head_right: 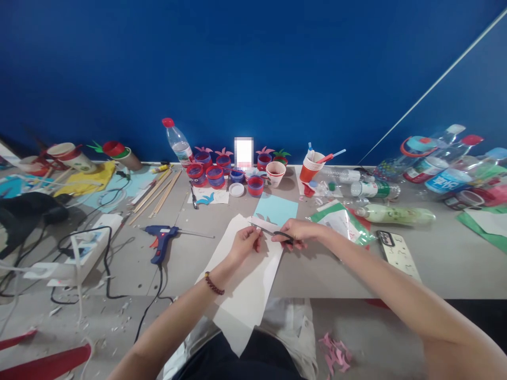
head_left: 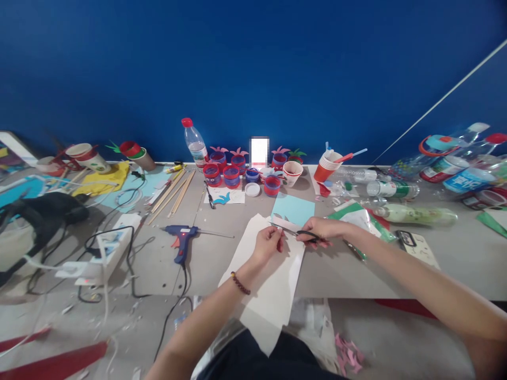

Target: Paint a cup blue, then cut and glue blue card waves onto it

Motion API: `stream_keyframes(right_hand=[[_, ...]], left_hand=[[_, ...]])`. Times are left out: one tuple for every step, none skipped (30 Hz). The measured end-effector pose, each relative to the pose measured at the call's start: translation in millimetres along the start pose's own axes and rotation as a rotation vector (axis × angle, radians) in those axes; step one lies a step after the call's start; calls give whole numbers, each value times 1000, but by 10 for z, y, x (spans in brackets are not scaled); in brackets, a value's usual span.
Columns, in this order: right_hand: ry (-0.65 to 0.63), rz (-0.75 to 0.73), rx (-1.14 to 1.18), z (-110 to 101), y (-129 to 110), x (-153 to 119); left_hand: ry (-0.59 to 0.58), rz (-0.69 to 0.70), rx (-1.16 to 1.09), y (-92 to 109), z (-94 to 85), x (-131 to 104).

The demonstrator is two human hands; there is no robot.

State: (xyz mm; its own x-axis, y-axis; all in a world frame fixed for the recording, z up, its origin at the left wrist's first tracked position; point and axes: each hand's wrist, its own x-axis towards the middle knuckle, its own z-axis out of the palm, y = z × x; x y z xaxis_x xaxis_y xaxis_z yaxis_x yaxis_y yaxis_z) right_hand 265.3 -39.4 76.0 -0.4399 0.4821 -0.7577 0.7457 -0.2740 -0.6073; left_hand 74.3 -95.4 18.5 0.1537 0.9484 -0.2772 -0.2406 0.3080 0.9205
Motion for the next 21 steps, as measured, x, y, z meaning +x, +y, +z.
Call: stream_keyframes(right_hand=[[-14, -2, -31, -40, -10, 10], [-22, -5, -54, -69, -17, 20], [-23, -8, -71, -87, -20, 30], [-19, -10, -82, -94, -19, 38], [-10, -12, -88, -92, -12, 44], [2, -15, -92, -83, 0, 47], [14, -18, -95, -69, 15, 48], [26, -23, -97, -52, 33, 46], [37, -26, -100, -34, 52, 43], [46, -31, -102, -15, 70, 38], [54, -34, -99, 4, 86, 34], [62, -38, -92, 23, 101, 30], [69, -42, -81, 41, 113, 26], [76, -44, -67, 58, 122, 24], [82, -47, -51, 74, 129, 22], [84, -50, -37, 88, 133, 21], [82, -54, -26, 100, 136, 20], [78, -61, -19, 111, 136, 18], [74, -66, -12, 119, 135, 16], [72, -73, -5, 127, 134, 12], [72, -81, 2, 133, 133, 8]], left_hand=[[-2, 6, 3, 0, -4, -7], [-5, 11, 6, 0, -7, -14], [-8, 16, 8, 1, -10, -19], [-11, 21, 10, 2, -13, -23], [-13, 24, 13, 3, -14, -26], [-15, 26, 16, 2, -15, -27], [-16, 27, 19, 0, -15, -26], [-18, 27, 22, -5, -15, -24], [-20, 28, 25, -11, -15, -21], [-21, 29, 27, -18, -15, -17], [-22, 30, 28, -27, -16, -12], [-22, 31, 29, -36, -18, -8], [-23, 33, 29, -44, -20, -4], [-24, 35, 29, -52, -23, -2], [-26, 37, 28, -59, -26, 0], [-28, 39, 27, -64, -28, 1], [-31, 41, 27, -68, -31, 1], [-33, 42, 27, -69, -33, 1], [-35, 43, 28, -70, -34, 1], [-36, 43, 28, -68, -34, 1], [-37, 42, 28, -66, -33, 1]])
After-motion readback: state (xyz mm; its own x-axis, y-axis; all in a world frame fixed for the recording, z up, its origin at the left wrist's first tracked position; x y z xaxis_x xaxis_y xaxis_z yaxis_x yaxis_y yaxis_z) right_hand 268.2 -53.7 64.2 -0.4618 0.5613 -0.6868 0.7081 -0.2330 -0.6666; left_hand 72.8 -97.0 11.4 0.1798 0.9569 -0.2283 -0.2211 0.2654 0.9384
